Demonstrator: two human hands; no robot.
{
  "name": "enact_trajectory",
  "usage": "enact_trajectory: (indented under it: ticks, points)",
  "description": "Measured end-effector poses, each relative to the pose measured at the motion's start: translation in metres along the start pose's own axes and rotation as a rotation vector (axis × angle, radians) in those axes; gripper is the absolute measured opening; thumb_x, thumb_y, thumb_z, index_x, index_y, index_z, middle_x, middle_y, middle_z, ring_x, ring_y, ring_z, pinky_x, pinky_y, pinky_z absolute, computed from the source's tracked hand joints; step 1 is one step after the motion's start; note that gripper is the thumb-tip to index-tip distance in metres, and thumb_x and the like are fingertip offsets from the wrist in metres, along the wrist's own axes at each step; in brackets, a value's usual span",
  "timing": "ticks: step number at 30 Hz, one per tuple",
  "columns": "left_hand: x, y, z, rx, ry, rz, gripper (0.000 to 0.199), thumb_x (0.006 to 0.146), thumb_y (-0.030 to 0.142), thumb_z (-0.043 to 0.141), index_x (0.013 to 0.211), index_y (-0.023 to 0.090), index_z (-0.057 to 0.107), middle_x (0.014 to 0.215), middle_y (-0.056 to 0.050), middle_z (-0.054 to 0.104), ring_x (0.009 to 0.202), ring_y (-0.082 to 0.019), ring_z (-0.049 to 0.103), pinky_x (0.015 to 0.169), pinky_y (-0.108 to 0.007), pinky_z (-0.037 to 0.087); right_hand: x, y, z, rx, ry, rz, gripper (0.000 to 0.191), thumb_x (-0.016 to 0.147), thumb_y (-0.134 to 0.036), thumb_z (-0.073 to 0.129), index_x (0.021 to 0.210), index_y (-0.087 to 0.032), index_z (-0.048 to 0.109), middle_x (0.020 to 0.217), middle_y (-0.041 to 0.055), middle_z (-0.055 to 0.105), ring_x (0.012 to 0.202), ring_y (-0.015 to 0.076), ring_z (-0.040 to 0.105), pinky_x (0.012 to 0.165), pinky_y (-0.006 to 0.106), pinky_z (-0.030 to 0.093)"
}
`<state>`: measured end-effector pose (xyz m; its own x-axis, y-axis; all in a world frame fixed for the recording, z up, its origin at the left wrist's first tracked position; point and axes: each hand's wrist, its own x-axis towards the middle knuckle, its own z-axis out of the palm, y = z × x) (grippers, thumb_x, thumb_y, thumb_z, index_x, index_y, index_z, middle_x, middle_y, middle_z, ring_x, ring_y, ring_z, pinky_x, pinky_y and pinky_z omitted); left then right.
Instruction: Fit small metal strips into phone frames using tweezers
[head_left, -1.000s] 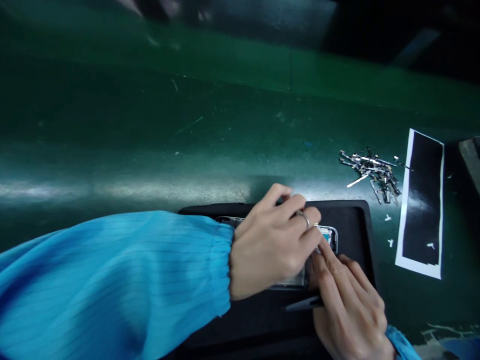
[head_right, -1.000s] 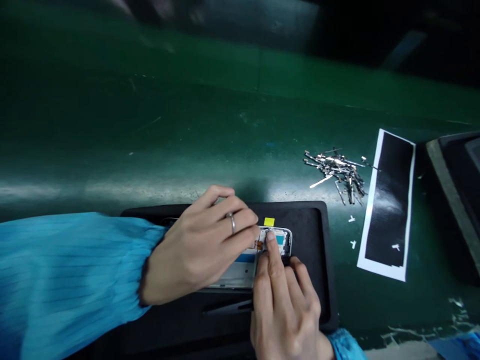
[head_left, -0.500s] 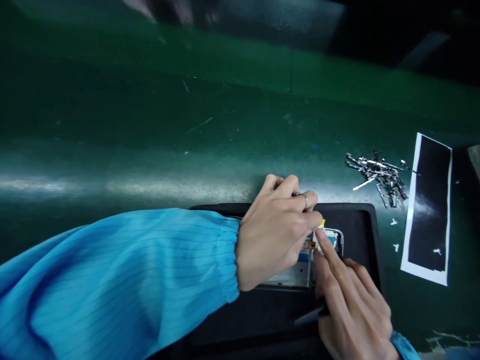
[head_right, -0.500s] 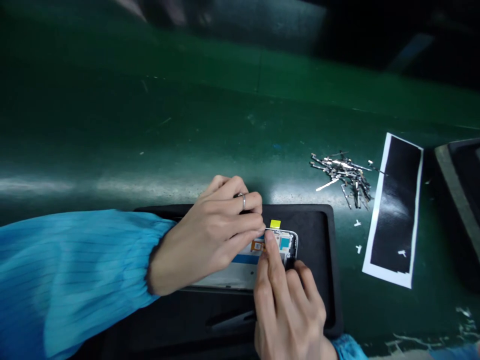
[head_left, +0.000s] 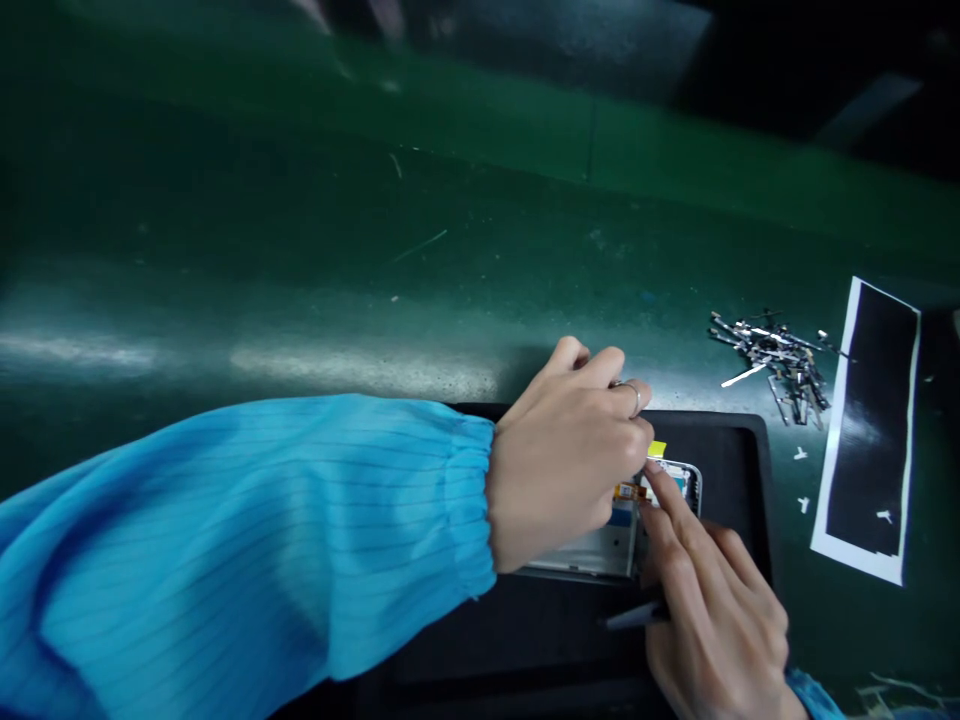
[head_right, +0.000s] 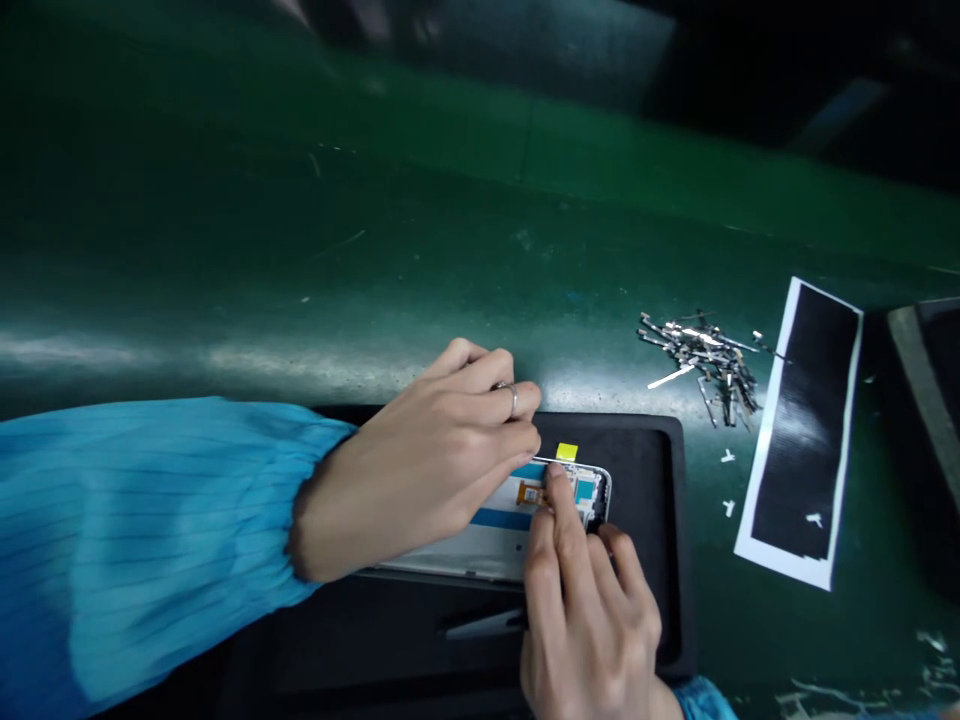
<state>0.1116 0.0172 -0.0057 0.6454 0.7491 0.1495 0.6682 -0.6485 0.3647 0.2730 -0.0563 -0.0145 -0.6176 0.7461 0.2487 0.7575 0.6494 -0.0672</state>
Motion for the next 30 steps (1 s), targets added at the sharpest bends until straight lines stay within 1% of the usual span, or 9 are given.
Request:
enact_trajectory:
  ticks: [4, 7, 10, 12, 14, 17, 20, 26, 30]
  points:
    - [0.0, 0.002, 0.002, 0.013, -0.025, 0.013, 0.02, 0.073, 0.006, 0.05, 0.054, 0.014, 0.053, 0.065, -0.002, 0.053, 0.069, -0.018, 0.039, 0.06, -0.033, 0.024, -0.002, -0.001, -0.002, -0.006, -0.003, -0.063, 0.032, 0.073, 0.0, 0.034, 0.097, 0.003, 0.054, 0.103, 0.0275, 0.058, 0.077, 0.0227, 0.063, 0.058, 0.03, 0.047]
    - [0.0, 0.0, 0.002, -0.032, 0.002, 0.018, 0.02, 0.074, 0.005, 0.049, 0.058, 0.014, 0.055, 0.066, -0.002, 0.053, 0.07, -0.018, 0.04, 0.063, -0.033, 0.025, -0.001, -0.004, -0.005, -0.047, -0.033, -0.099, 0.029, 0.076, -0.003, 0.036, 0.098, 0.001, 0.055, 0.108, 0.0272, 0.055, 0.071, 0.0185, 0.063, 0.063, 0.03, 0.047]
    - [0.001, -0.004, -0.001, -0.134, -0.069, -0.009, 0.02, 0.077, 0.008, 0.052, 0.058, 0.014, 0.057, 0.068, -0.001, 0.055, 0.069, -0.017, 0.04, 0.062, -0.032, 0.026, 0.002, -0.008, -0.005, -0.073, -0.042, -0.119, 0.028, 0.077, -0.005, 0.036, 0.096, 0.0, 0.056, 0.108, 0.0263, 0.056, 0.066, 0.0166, 0.062, 0.065, 0.03, 0.047]
    - [0.002, -0.007, -0.005, -0.192, -0.129, -0.036, 0.02, 0.078, 0.008, 0.053, 0.06, 0.014, 0.058, 0.07, -0.001, 0.056, 0.069, -0.016, 0.041, 0.06, -0.031, 0.026, 0.004, -0.01, -0.003, -0.06, -0.035, -0.117, 0.029, 0.076, -0.005, 0.037, 0.097, 0.002, 0.056, 0.108, 0.0274, 0.055, 0.067, 0.0175, 0.062, 0.064, 0.03, 0.047]
    - [0.002, -0.01, -0.007, -0.229, -0.146, -0.058, 0.019, 0.079, 0.008, 0.053, 0.062, 0.014, 0.059, 0.072, -0.001, 0.056, 0.068, -0.016, 0.041, 0.059, -0.03, 0.027, 0.005, -0.01, -0.002, -0.053, -0.031, -0.102, 0.031, 0.075, -0.004, 0.037, 0.099, 0.002, 0.055, 0.11, 0.028, 0.054, 0.07, 0.0181, 0.062, 0.063, 0.03, 0.047]
    - [0.0, -0.012, -0.008, -0.25, -0.129, -0.074, 0.017, 0.077, 0.007, 0.055, 0.063, 0.014, 0.061, 0.073, -0.001, 0.057, 0.069, -0.016, 0.042, 0.059, -0.029, 0.028, 0.005, -0.008, -0.001, -0.06, -0.049, -0.108, 0.031, 0.075, -0.004, 0.037, 0.1, 0.002, 0.054, 0.109, 0.0279, 0.054, 0.069, 0.0175, 0.062, 0.063, 0.03, 0.047]
    - [-0.003, -0.013, -0.006, -0.256, -0.068, -0.052, 0.016, 0.076, 0.007, 0.055, 0.062, 0.014, 0.061, 0.073, -0.002, 0.057, 0.07, -0.017, 0.042, 0.059, -0.029, 0.029, 0.005, -0.009, -0.001, -0.044, -0.057, -0.123, 0.031, 0.076, -0.004, 0.035, 0.1, 0.001, 0.054, 0.107, 0.0272, 0.056, 0.066, 0.0161, 0.062, 0.064, 0.03, 0.048]
    - [-0.006, -0.013, 0.0, -0.272, 0.021, -0.016, 0.02, 0.074, 0.004, 0.053, 0.058, 0.014, 0.059, 0.072, -0.002, 0.056, 0.069, -0.016, 0.042, 0.058, -0.03, 0.028, 0.003, -0.022, 0.008, 0.012, 0.066, 0.099, 0.032, 0.079, -0.004, 0.031, 0.101, -0.005, 0.054, 0.108, 0.0212, 0.058, 0.08, 0.0183, 0.061, 0.069, 0.033, 0.044]
    - [-0.006, -0.012, -0.001, -0.264, 0.046, -0.007, 0.02, 0.073, 0.003, 0.053, 0.057, 0.014, 0.057, 0.072, -0.002, 0.056, 0.069, -0.016, 0.042, 0.058, -0.03, 0.028, 0.003, -0.023, 0.009, 0.004, 0.05, 0.077, 0.033, 0.078, -0.001, 0.03, 0.099, 0.0, 0.054, 0.108, 0.0237, 0.057, 0.075, 0.0177, 0.061, 0.07, 0.033, 0.043]
